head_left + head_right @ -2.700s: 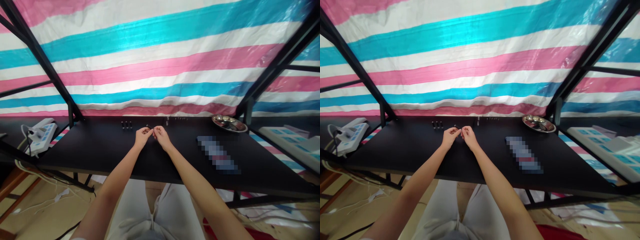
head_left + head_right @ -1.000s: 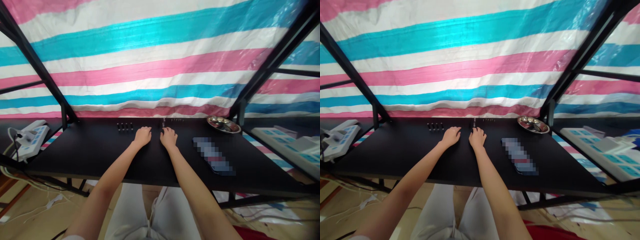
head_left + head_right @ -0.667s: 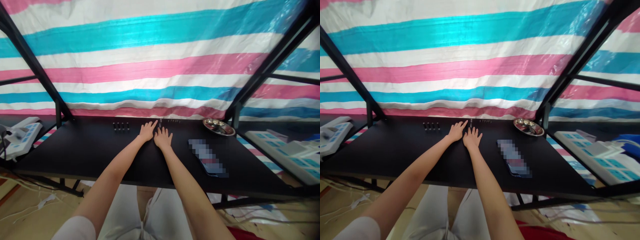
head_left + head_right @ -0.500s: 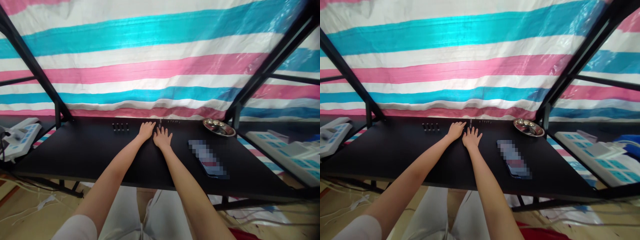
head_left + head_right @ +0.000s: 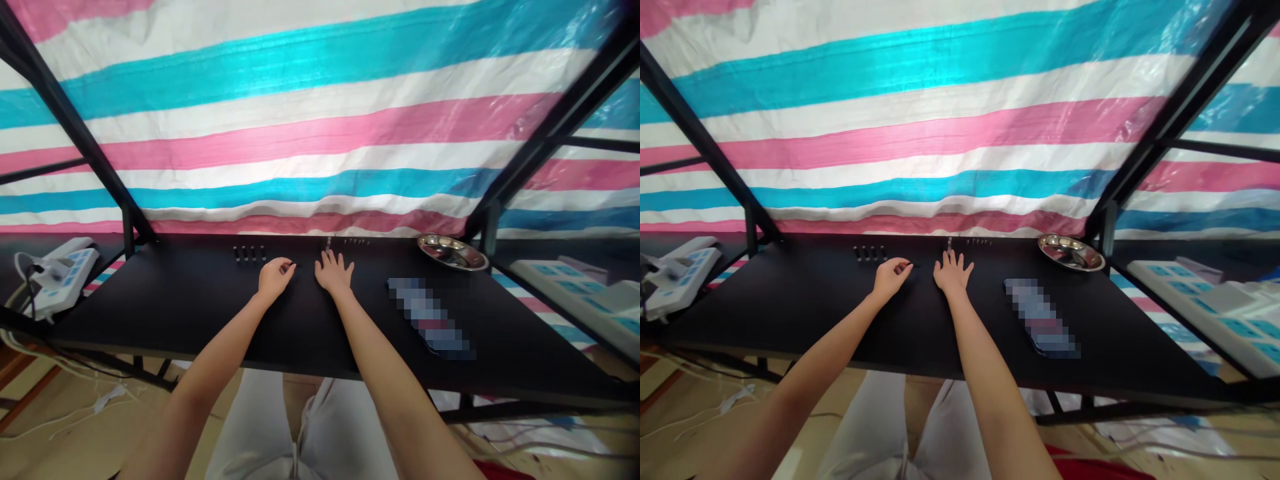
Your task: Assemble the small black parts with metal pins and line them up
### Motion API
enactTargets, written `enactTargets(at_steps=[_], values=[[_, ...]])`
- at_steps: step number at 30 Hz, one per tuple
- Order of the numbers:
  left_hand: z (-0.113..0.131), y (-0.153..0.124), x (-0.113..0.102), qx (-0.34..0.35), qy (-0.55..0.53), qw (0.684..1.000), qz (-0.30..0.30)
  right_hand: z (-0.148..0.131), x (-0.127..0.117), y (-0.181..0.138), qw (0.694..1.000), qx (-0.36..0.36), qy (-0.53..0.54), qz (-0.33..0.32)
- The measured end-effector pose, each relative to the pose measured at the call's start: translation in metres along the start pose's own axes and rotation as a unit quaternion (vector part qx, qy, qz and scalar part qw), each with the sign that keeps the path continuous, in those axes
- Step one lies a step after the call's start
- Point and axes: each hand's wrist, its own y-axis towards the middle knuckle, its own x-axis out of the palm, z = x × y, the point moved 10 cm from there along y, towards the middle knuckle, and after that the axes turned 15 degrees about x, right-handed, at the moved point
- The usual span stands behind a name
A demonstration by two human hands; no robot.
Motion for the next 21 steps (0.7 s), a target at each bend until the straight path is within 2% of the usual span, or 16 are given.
enactTargets(at_steps=[5, 10, 16, 19, 21], values=[[-0.017, -0.013, -0.013, -0.067, -0.108, 0.988, 0.085, 0.0, -0.001, -0.004, 1.0, -0.012, 0.009, 0.009], [-0.035, -0.014, -0.004, -0.101, -0.166, 0.976, 0.102, -0.007, -0.013, -0.017, 0.993, -0.074, 0.084, 0.048], [-0.055, -0.014, 0.001, -0.131, -0.244, 0.951, 0.137, -0.026, -0.039, -0.038, 0.944, -0.204, 0.251, 0.071], [-0.058, -0.014, 0.001, -0.133, -0.265, 0.944, 0.147, -0.029, -0.049, -0.044, 0.918, -0.232, 0.311, 0.086], [-0.059, -0.014, 0.002, -0.138, -0.275, 0.94, 0.147, -0.03, -0.05, -0.046, 0.914, -0.233, 0.32, 0.088]])
